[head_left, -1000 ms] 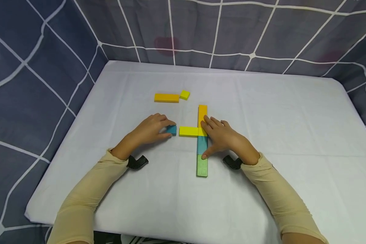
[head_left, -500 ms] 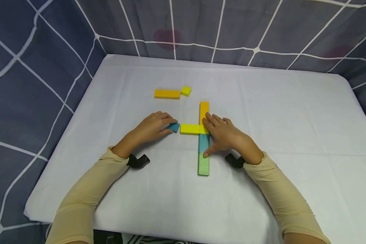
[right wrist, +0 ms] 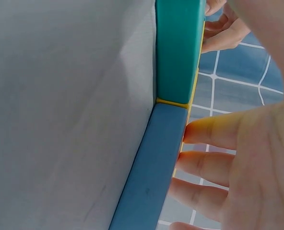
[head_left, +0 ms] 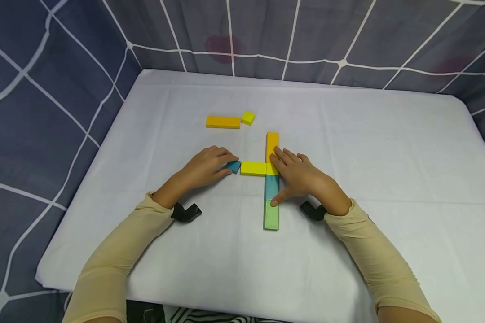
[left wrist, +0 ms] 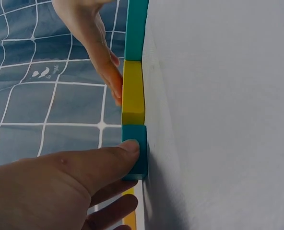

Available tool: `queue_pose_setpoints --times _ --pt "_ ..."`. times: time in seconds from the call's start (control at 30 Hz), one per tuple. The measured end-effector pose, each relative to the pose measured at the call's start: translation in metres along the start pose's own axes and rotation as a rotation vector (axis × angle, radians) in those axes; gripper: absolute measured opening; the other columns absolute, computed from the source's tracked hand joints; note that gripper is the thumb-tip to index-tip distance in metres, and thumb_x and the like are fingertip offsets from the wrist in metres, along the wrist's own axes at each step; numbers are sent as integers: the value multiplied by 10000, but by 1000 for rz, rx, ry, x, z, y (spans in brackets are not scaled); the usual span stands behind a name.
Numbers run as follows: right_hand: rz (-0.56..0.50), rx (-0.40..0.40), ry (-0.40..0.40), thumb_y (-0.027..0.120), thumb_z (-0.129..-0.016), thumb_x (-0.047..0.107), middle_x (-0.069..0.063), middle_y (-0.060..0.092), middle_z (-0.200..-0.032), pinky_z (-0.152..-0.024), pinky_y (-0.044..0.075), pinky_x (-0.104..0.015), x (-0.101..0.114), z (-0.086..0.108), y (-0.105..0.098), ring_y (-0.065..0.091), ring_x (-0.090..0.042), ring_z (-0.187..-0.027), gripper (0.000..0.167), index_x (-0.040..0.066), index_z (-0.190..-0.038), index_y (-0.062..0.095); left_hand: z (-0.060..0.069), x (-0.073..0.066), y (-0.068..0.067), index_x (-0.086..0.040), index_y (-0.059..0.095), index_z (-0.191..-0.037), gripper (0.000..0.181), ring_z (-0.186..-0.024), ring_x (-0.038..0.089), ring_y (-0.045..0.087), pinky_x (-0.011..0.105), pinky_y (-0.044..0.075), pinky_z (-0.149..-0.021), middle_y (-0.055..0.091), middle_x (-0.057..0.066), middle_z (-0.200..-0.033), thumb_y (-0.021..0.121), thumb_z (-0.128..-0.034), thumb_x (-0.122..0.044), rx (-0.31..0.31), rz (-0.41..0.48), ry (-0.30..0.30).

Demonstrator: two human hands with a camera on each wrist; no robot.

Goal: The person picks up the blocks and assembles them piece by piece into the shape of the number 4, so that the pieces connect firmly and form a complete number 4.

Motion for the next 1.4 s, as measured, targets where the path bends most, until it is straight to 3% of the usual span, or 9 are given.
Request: queue_pose_setpoints --times 0.7,1.17,1.4 --pt "-11 -6 -13 707 -612 640 -158 -12 -1534 -1077 131 -556 1 2 -3 53 -356 -1401 1201 28 -1460 115 -1 -1 -3 -72 621 -1167 360 -985 242 551 356 441 -836 627 94 -1114 653 -845 -229 6 -18 1" --pt "-5 3 -11 701 -610 651 -157 -12 -1534 -1079 132 -554 1 1 -3 40 -348 -1404 1209 34 -1462 104 0 -1 -4 -78 658 -1090 358 -876 238 559 341 450 -759 650 94 -993 697 -800 -284 -48 -45 0" --pt "4 3 -14 694 -614 655 -159 -9 -1534 -1077 134 -556 0 0 -2 43 -351 -1403 1206 34 -1462 103 0 -1 -3 -80 654 -1096 362 -896 237 563 346 455 -779 649 92 -1008 693 -803 -289 -39 -43 -14"
Point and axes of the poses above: each hand's wrist, its own z-axis away from the middle knuckle, its own y-axis out of the palm, x = y × z, the point moved 6 cm from there along -z, towards the middle knuckle
